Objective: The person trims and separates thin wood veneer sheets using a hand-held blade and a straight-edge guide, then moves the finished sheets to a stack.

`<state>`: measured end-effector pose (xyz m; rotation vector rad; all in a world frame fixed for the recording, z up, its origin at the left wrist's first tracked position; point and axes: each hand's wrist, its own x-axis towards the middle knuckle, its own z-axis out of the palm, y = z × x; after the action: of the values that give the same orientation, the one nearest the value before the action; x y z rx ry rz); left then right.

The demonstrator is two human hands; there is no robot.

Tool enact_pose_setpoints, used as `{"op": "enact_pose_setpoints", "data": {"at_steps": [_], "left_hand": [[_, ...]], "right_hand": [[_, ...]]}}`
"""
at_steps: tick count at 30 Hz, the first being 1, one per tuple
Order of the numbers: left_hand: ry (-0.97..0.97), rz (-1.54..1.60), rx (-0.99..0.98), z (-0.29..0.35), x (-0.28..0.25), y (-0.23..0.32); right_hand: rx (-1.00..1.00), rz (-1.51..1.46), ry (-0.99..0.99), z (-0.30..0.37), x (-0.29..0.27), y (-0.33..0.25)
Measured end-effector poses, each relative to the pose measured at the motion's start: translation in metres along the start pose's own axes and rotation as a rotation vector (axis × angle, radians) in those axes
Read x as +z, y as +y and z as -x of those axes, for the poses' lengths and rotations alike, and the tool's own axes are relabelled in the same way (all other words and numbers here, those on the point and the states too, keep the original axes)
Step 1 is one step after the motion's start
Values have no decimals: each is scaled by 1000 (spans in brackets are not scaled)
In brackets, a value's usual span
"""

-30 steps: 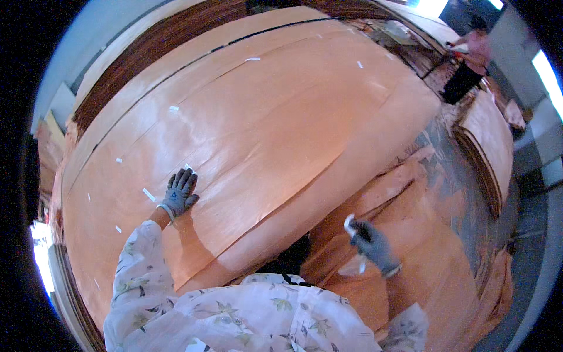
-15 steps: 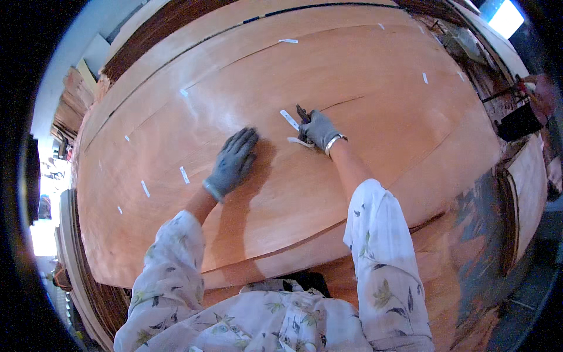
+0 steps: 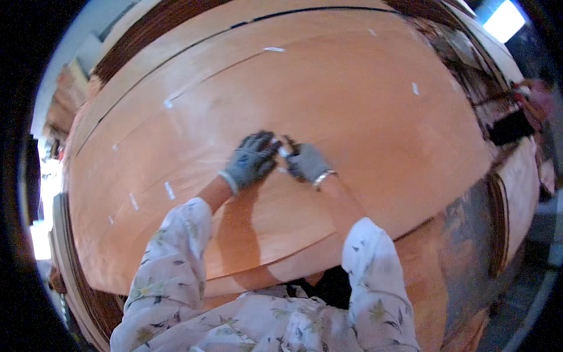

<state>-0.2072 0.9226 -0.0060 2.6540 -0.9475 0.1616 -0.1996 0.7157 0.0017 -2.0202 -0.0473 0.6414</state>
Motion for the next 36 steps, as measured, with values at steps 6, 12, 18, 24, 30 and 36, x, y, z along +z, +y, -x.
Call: {"op": "enact_pose_setpoints", "data": {"at_steps": [6, 12, 18, 24, 30, 36], "left_hand": [[-47, -59, -10, -7, -2, 6], [1, -96, 36, -24, -8, 25], [167, 6, 124, -124, 37, 65], [150, -97, 52, -190, 107, 62], [-52, -115, 181, -218, 88, 98], [-197, -260, 138, -213, 91, 89]], "right_hand": [[-173, 238, -153, 50, 2, -21], [-247, 38, 280, 14, -149, 3], [110, 135, 333, -54, -195, 65], [-77, 249, 306, -64, -184, 66], [-186, 433, 490, -32, -201, 115], [-174, 146, 77, 71, -174, 90]]}}
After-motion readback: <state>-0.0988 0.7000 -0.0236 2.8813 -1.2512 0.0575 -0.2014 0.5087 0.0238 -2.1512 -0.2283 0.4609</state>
